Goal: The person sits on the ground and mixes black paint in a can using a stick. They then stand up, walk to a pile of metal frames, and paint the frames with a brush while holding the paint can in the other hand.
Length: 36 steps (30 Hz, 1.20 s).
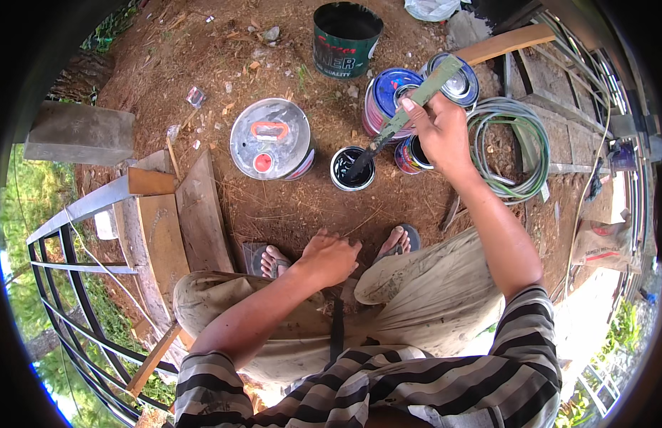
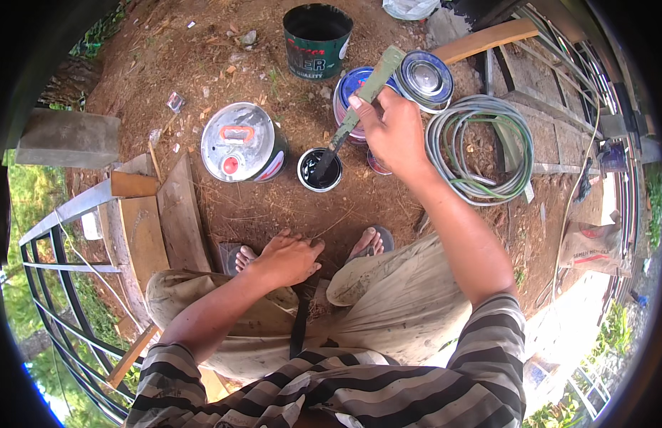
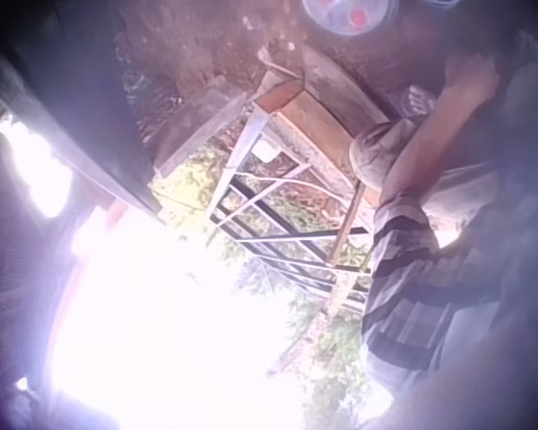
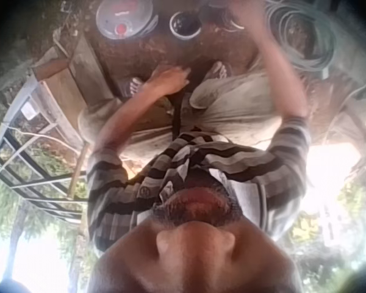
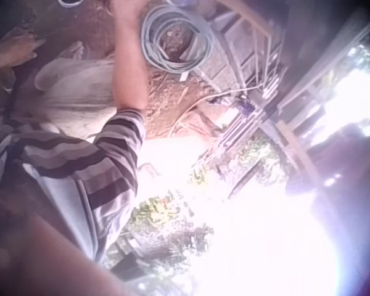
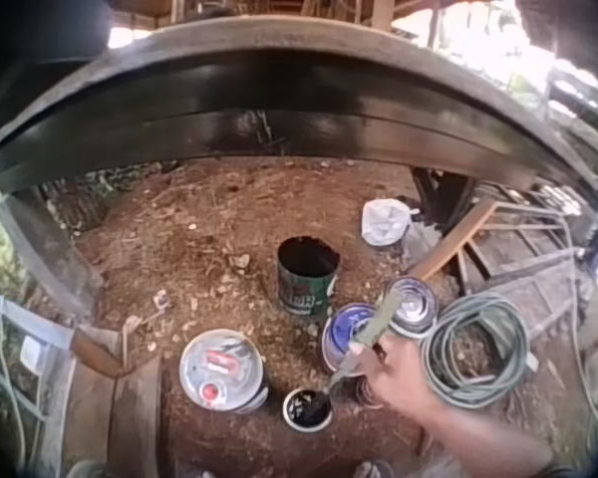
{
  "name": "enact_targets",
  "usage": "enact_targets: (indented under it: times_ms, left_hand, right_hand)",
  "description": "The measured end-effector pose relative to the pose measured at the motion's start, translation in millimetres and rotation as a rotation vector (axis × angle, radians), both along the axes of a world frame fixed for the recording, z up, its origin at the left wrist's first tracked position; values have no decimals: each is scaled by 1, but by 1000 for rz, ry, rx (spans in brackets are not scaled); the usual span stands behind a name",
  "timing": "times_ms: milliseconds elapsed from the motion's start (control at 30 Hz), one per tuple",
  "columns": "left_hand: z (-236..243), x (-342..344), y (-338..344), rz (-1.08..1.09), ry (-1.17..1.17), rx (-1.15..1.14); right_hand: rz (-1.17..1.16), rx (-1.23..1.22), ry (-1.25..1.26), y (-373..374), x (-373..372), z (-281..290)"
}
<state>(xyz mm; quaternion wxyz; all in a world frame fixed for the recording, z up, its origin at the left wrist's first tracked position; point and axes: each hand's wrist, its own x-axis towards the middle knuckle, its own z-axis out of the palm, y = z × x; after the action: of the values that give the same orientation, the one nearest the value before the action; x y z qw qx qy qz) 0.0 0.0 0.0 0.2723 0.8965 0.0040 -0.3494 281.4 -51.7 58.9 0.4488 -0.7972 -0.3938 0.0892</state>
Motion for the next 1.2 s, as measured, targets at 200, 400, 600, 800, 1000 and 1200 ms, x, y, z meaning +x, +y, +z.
enact_targets:
  times_ms: [200,400,600,800,1000,1200]
  left_hand:
    - [-2,-1,-2,12,-6,-12]
    - [2,2,0,-16,16,3]
    - [3,2,0,-16,13,9]
    - [1,0,-1,-11,-4,12]
    - [0,0,-1,-18,-4,18]
    - [0,2,-1,-17,8,15]
  right_hand:
    - [-24,54,-30,-4,-2,8]
    - [12,75,-82,-6,-3,7]
    - [26,72,-69,-8,-7,14]
    - [31,114,-101,-7,-7,14]
    - [34,27,-84,-10,-9,19]
    - [26,160,-120,-7,-9,15]
